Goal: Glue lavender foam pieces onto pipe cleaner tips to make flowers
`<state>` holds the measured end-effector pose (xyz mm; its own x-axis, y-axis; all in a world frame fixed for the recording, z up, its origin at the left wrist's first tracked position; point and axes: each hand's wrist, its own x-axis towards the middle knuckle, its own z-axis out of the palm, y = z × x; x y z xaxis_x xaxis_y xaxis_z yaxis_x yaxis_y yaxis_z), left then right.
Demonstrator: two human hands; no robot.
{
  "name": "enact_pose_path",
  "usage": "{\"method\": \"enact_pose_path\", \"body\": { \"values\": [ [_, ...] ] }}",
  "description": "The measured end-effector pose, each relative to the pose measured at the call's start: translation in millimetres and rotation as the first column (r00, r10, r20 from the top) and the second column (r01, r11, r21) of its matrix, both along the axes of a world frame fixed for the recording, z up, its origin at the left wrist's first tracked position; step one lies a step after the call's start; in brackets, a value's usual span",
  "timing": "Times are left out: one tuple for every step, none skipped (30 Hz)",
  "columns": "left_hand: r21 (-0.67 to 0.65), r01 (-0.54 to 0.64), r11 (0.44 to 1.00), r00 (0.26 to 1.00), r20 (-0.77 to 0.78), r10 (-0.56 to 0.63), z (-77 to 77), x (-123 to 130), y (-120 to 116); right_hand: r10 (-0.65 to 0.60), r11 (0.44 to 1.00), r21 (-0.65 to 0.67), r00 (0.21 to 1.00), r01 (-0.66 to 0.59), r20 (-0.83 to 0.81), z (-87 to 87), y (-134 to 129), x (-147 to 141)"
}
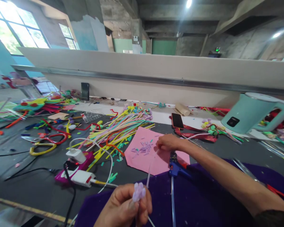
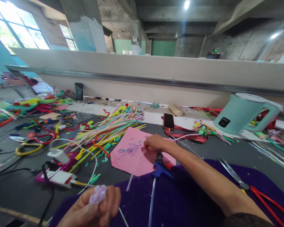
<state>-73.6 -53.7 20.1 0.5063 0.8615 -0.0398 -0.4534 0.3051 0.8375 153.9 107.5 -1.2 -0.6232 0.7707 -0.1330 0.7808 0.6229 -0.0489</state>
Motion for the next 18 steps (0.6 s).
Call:
{"method": "enact_pose_path", "body": {
  "values": [
    [0.0,-0.02,1.0,0.999,-0.032,0.02,0.9,3,1,-0.007,1.0,0.012,1.0,0.007,-0.03,-2.3,0,-3],
    [0.003,-0.046,0.999,0.996,-0.075,0.046,1.8,7,2,-0.008,1.0,0.024,0.998,0.009,-0.065,-3.1,-1,-7],
    [0.015,-0.08,0.997,0.988,-0.133,0.081,2.6,10,3,-0.004,0.999,0.033,0.995,0.008,-0.103,-2.3,-3,-10],
    [0.038,-0.119,0.992,0.973,-0.194,0.124,3.1,14,5,0.001,0.999,0.042,0.99,0.005,-0.143,-0.2,-6,-13],
    [0.056,-0.155,0.986,0.958,-0.236,0.164,3.3,18,8,0.004,0.999,0.051,0.983,0.005,-0.186,3.2,-11,-14],
    [0.072,-0.184,0.98,0.942,-0.27,0.196,3.3,21,11,0.003,0.998,0.063,0.973,0.012,-0.231,7.5,-17,-15],
    [0.096,-0.201,0.975,0.926,-0.306,0.221,3.1,24,14,-0.003,0.997,0.073,0.96,0.025,-0.28,12.3,-25,-15],
    [0.128,-0.207,0.97,0.908,-0.344,0.239,2.9,27,18,-0.012,0.996,0.082,0.944,0.041,-0.33,17.3,-34,-13],
    [0.164,-0.201,0.966,0.891,-0.378,0.25,2.9,29,21,-0.019,0.995,0.087,0.927,0.055,-0.375,22.0,-44,-11],
    [0.199,-0.186,0.962,0.877,-0.408,0.254,3.1,31,24,-0.024,0.995,0.076,0.906,0.062,-0.423,26.1,-54,-8],
    [0.23,-0.174,0.958,0.866,-0.427,0.26,3.8,33,27,-0.037,0.996,0.052,0.877,0.07,-0.478,29.2,-64,-5],
    [0.257,-0.171,0.951,0.859,-0.433,0.272,4.7,36,29,-0.068,0.997,-0.008,0.825,0.077,-0.56,31.4,-73,-2],
    [0.28,-0.177,0.944,0.858,-0.426,0.287,6.0,38,31,-0.142,0.989,-0.135,0.721,0.068,-0.678,32.4,-81,1],
    [0.296,-0.189,0.936,0.859,-0.412,0.304,7.3,41,32,-0.232,0.964,-0.263,0.61,0.04,-0.758,32.4,-88,4],
    [0.305,-0.201,0.931,0.86,-0.4,0.317,8.5,43,33,-0.327,0.924,-0.381,0.491,-0.01,-0.807,31.9,-93,7],
    [0.304,-0.203,0.931,0.861,-0.397,0.317,9.5,46,35,-0.409,0.881,-0.468,0.387,-0.067,-0.826,30.9,-96,9],
    [0.291,-0.192,0.937,0.862,-0.407,0.303,10.1,49,36,-0.461,0.851,-0.514,0.315,-0.107,-0.829,30.0,-98,11],
    [0.265,-0.169,0.949,0.863,-0.426,0.273,10.3,52,37,-0.49,0.836,-0.533,0.26,-0.131,-0.832,29.4,-98,12]
  ]
}}
